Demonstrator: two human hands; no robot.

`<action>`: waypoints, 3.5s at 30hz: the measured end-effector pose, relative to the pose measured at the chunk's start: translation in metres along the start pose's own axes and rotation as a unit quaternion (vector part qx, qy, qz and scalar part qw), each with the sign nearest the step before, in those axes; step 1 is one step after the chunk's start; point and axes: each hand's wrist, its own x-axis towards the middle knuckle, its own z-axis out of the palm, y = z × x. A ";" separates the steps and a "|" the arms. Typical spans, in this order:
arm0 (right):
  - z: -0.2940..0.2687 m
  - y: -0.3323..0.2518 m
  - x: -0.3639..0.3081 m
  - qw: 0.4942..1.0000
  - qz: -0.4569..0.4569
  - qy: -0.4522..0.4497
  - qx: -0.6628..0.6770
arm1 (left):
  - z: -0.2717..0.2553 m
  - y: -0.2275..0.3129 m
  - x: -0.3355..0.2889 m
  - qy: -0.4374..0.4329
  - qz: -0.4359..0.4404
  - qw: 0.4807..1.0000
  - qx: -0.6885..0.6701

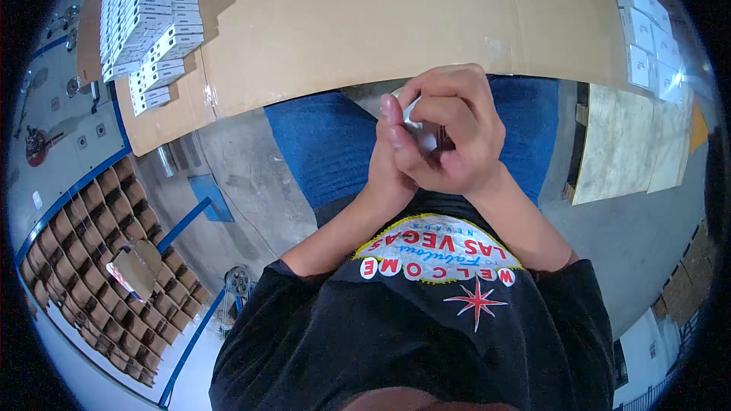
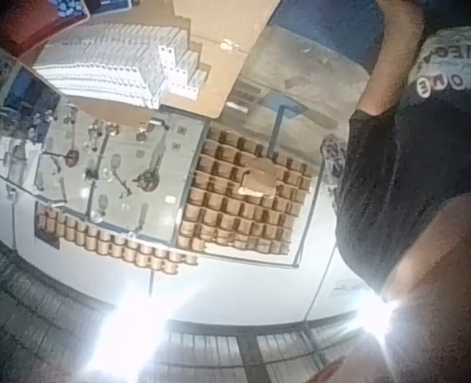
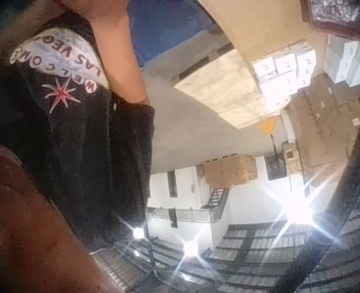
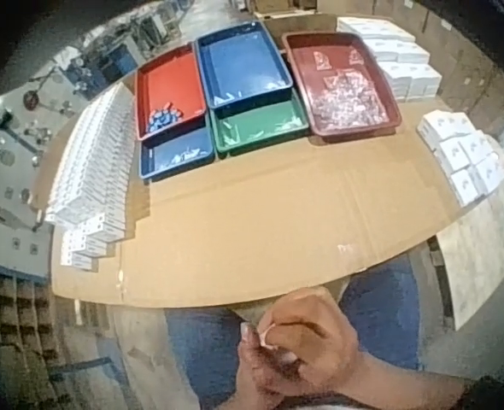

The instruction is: Assembling an electronic component by placing a circuit board and connectors into a white plastic housing.

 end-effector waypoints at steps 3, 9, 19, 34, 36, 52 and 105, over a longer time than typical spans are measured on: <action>0.000 -0.003 0.002 1.000 0.005 -0.016 0.017 | -0.004 -0.002 -0.002 0.004 -0.011 1.000 -0.021; 0.004 -0.005 0.003 0.998 0.016 -0.044 0.032 | -0.011 -0.010 -0.008 0.004 0.003 1.000 0.020; 0.010 -0.004 0.002 0.999 0.013 -0.035 0.028 | -0.004 -0.012 -0.007 0.054 0.054 0.990 0.121; 0.015 -0.001 -0.002 0.999 0.018 -0.039 0.012 | -0.034 -0.053 -0.014 0.129 0.093 0.966 0.206; 0.017 0.004 -0.006 0.999 -0.001 -0.037 -0.001 | -0.022 -0.045 -0.007 0.119 0.026 0.986 0.118; 0.023 0.007 -0.020 0.997 -0.004 -0.076 0.020 | -0.023 -0.058 -0.019 0.081 0.035 0.996 -0.005; 0.035 0.000 -0.035 0.990 0.002 -0.139 -0.019 | -0.023 -0.031 0.015 0.276 -0.289 0.909 -0.115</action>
